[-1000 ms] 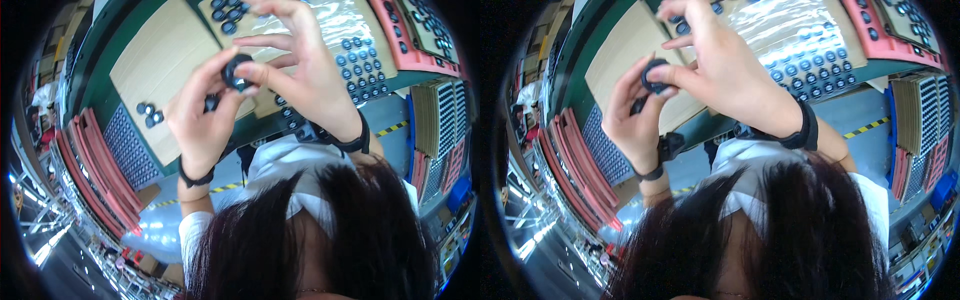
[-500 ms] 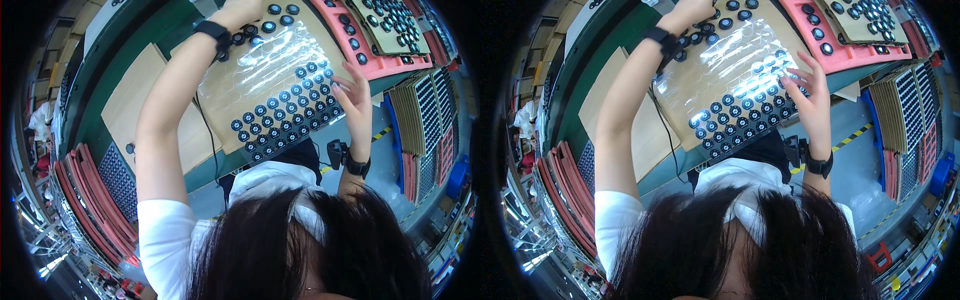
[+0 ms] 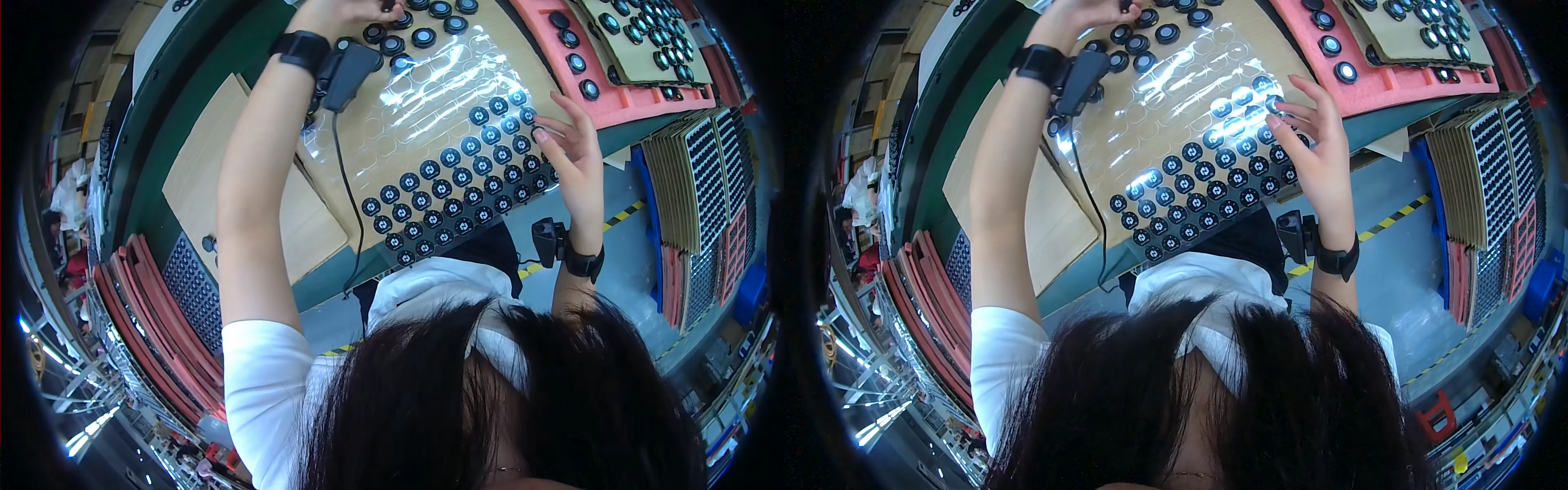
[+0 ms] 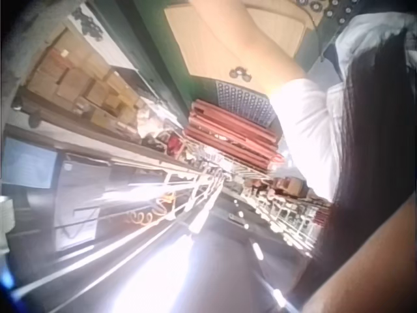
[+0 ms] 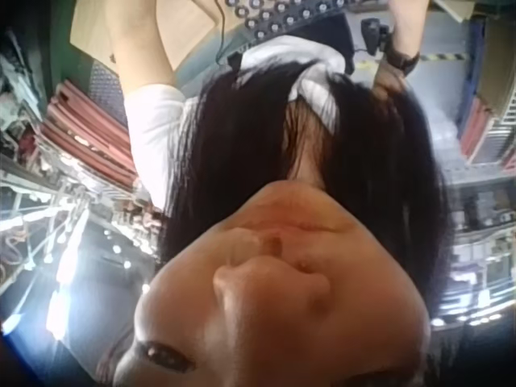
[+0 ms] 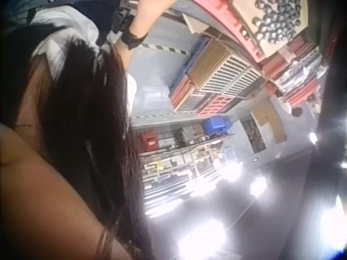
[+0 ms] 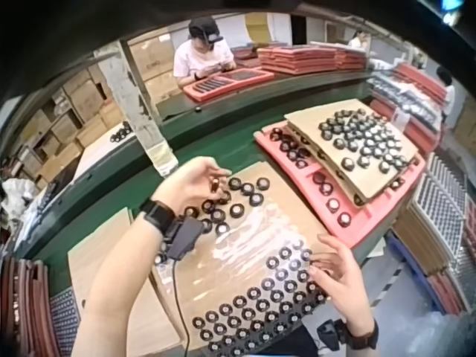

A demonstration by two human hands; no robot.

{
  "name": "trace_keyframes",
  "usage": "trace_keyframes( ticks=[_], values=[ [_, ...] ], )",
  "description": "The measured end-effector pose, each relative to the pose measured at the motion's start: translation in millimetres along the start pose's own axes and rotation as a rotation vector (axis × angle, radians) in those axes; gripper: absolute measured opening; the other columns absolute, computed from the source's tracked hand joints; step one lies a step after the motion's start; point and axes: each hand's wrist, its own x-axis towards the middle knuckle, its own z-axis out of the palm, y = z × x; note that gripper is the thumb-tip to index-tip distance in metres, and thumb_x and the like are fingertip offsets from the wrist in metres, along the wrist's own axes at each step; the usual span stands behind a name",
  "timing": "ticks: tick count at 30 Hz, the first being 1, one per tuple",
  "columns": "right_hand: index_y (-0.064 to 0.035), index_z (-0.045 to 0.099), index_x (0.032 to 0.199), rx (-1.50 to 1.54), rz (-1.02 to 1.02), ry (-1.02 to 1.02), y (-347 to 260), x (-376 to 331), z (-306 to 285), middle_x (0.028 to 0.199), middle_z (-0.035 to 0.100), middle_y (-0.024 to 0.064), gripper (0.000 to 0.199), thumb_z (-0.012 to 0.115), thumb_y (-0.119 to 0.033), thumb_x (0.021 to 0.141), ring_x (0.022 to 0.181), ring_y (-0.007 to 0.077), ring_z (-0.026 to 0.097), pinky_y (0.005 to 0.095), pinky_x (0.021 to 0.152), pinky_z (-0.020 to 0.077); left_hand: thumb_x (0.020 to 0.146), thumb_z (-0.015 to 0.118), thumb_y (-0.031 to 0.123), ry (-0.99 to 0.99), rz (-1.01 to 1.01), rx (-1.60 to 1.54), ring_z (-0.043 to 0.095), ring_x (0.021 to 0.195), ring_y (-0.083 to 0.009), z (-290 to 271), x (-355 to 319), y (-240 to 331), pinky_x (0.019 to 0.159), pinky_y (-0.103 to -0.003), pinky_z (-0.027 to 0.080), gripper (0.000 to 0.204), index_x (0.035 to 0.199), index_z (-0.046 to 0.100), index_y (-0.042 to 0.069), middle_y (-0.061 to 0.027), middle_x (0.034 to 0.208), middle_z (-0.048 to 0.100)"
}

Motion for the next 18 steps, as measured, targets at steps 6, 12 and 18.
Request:
trace_keyframes(
  ticks=[6,12,18],
  values=[
    [-0.0023,0.047,0.119,-0.023,-0.043,-0.021,3,4,6,0.117,0.052,0.0108,0.042,0.062,-0.007,0.08,0.1,0.0202,0.056,0.0321,0.085,0.0445,0.072,0.055,0.0,0.39,0.391,0.694,0.06,0.08,-0.0334,12,-53,-14,0.068,-0.038,0.05,0.029,0.099,0.061,-0.008,-0.0197,0.087,0.061],
    [-0.0008,0.054,0.109,-0.128,-0.173,-0.072,1,11,11,0.113,0.055,0.01,0.033,0.063,-0.007,0.078,0.097,0.0195,0.057,0.0303,0.083,0.0453,0.07,0.05,-0.002,0.625,0.783,1.993,0.059,0.078,-0.0367,20,-48,-44,0.068,-0.038,0.048,0.016,0.08,0.062,-0.007,-0.0222,0.079,0.061],
    [-0.0009,0.061,0.096,-0.483,-0.369,-0.262,-9,43,-11,0.094,0.06,0.0089,0.021,0.063,-0.008,0.077,0.085,0.0173,0.058,0.0262,0.075,0.045,0.076,0.043,-0.001,0.508,0.527,1.949,0.055,0.095,-0.0386,23,-60,-58,0.082,-0.039,0.044,0.027,0.1,0.056,-0.007,-0.0276,0.101,0.056]
  ],
)
